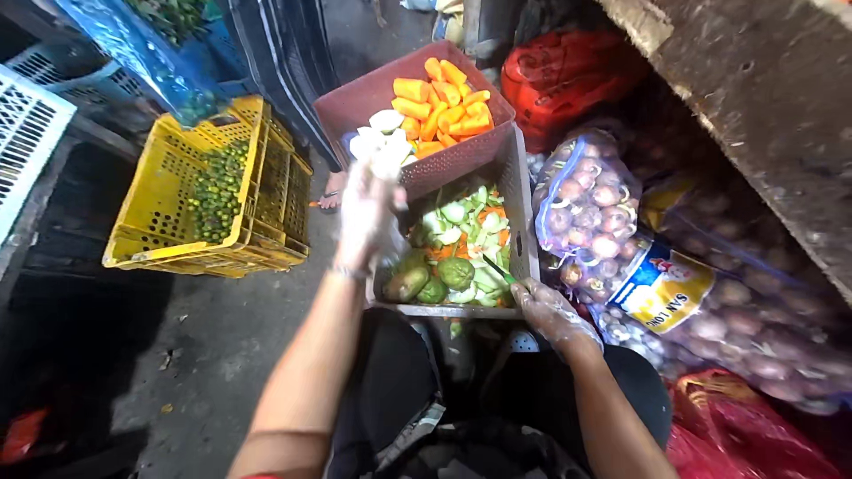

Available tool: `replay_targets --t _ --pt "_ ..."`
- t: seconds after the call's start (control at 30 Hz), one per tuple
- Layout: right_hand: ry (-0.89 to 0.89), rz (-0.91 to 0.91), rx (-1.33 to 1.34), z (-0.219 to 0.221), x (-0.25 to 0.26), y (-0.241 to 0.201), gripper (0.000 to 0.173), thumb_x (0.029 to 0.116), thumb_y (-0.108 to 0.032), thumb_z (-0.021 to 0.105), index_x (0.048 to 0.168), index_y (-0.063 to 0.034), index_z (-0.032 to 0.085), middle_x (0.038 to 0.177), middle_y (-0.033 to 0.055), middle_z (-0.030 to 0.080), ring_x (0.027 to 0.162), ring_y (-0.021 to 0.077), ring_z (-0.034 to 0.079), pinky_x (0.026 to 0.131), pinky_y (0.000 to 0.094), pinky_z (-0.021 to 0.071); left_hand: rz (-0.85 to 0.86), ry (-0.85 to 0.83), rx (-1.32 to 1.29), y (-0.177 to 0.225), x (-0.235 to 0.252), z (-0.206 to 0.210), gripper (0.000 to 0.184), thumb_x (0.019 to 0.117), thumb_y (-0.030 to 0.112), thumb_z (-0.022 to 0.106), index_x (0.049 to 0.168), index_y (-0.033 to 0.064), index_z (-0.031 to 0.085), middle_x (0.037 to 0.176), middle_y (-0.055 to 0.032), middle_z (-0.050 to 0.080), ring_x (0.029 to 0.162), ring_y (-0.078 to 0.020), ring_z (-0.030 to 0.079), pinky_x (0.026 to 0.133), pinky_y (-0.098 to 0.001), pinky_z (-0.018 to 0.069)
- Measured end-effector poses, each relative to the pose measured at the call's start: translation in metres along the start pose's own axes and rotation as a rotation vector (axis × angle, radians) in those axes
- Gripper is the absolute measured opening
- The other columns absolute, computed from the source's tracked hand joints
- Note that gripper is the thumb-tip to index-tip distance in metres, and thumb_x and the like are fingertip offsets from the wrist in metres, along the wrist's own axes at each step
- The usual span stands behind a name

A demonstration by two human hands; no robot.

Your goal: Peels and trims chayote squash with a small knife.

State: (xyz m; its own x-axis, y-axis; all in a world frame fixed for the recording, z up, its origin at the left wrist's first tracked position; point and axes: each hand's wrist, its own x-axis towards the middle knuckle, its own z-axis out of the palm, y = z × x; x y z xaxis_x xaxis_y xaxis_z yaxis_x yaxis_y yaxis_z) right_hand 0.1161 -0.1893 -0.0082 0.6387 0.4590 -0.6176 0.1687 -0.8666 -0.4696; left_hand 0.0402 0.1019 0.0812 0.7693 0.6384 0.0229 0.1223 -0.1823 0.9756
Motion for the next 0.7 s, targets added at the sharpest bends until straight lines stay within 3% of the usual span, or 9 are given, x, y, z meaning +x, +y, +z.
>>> replay_targets --t 0.07,0.13,0.17,0.23,0.3,0.37,0.47,0.6,0.7 --pt "0.026 -0.003 0.023 -0.003 -0.001 -0.001 0.052 0.1116 -0.043 0.034 0.137 -0.0060 0.060 0.130 0.0224 0.065 0.126 0.0367 0.061 0.106 0.0592 0.0446 0.018 0.035 0.320 0.013 0.047 -0.020 0.057 0.1079 0.027 0.047 0.159 0.0088 0.029 0.135 -0.0147 0.060 0.108 -0.0183 0.067 0.093 -0.0374 0.0569" --pt "0.053 0.003 0.010 -0.005 -0.003 0.001 0.052 0.1113 -0.044 0.035 0.138 -0.0072 0.059 0.130 0.0224 0.066 0.126 0.0373 0.061 0.106 0.0600 0.0449 -0.051 -0.045 0.662 0.023 0.066 -0.024 0.066 0.1057 0.036 0.053 0.160 0.0079 0.029 0.148 -0.0264 0.050 0.135 -0.0397 0.051 0.111 -0.0615 0.0378" --pt "0.073 0.008 -0.016 -0.007 -0.005 0.003 0.052 0.1111 -0.045 0.035 0.138 -0.0081 0.059 0.127 0.0225 0.067 0.124 0.0384 0.062 0.104 0.0610 0.0459 -0.010 -0.084 0.765 0.023 0.065 -0.018 0.063 0.1048 0.036 0.054 0.157 0.0064 0.036 0.143 -0.0289 0.053 0.132 -0.0456 0.052 0.108 -0.0674 0.0368" --pt "0.118 0.019 -0.066 -0.008 -0.009 0.005 0.050 0.1101 -0.048 0.038 0.135 -0.0110 0.061 0.119 0.0222 0.070 0.117 0.0396 0.066 0.098 0.0631 0.0484 0.175 -0.193 0.780 0.010 0.044 0.010 0.042 0.1026 0.029 0.057 0.138 0.0068 0.059 0.126 -0.0200 0.066 0.116 -0.0345 0.064 0.101 -0.0582 0.0481" --pt "0.148 0.018 -0.105 -0.008 -0.014 0.004 0.049 0.1090 -0.050 0.041 0.135 -0.0125 0.061 0.115 0.0213 0.071 0.113 0.0396 0.067 0.095 0.0631 0.0500 0.239 -0.398 0.718 -0.011 0.011 0.052 0.033 0.1012 0.027 0.060 0.128 0.0093 0.067 0.128 -0.0122 0.067 0.120 -0.0252 0.064 0.106 -0.0503 0.0485" --pt "0.161 0.008 -0.121 -0.007 -0.017 0.000 0.050 0.1082 -0.050 0.044 0.134 -0.0117 0.061 0.113 0.0216 0.071 0.111 0.0398 0.068 0.094 0.0625 0.0506 0.228 -0.513 0.746 -0.030 -0.026 0.094 0.035 0.1001 0.034 0.063 0.127 0.0125 0.068 0.134 -0.0161 0.063 0.122 -0.0354 0.060 0.102 -0.0594 0.0467" --pt "0.161 0.029 -0.139 -0.011 -0.019 -0.003 0.050 0.1078 -0.051 0.045 0.136 -0.0135 0.061 0.115 0.0203 0.072 0.113 0.0383 0.068 0.095 0.0611 0.0504 0.263 -0.561 0.823 -0.068 -0.033 0.136 0.037 0.1007 0.044 0.059 0.126 0.0200 0.070 0.133 -0.0108 0.064 0.122 -0.0335 0.060 0.100 -0.0593 0.0475" --pt "0.177 0.128 -0.104 -0.029 -0.024 0.010 0.047 0.1095 -0.047 0.042 0.133 -0.0122 0.063 0.117 0.0212 0.071 0.114 0.0397 0.067 0.096 0.0629 0.0493 -0.066 -0.444 0.933 -0.093 0.002 0.144 0.035 0.1033 0.030 0.052 0.134 0.0221 0.065 0.139 -0.0119 0.061 0.127 -0.0357 0.058 0.102 -0.0610 0.0459" --pt "0.307 0.040 -0.022 -0.031 -0.022 0.023 0.046 0.1087 -0.046 0.043 0.129 -0.0112 0.066 0.112 0.0192 0.073 0.105 0.0376 0.070 0.092 0.0617 0.0526 -0.097 -0.592 1.035 -0.121 0.001 0.159 0.036 0.0983 0.030 0.062 0.130 0.0148 0.065 0.130 -0.0206 0.063 0.119 -0.0448 0.060 0.094 -0.0674 0.0489"
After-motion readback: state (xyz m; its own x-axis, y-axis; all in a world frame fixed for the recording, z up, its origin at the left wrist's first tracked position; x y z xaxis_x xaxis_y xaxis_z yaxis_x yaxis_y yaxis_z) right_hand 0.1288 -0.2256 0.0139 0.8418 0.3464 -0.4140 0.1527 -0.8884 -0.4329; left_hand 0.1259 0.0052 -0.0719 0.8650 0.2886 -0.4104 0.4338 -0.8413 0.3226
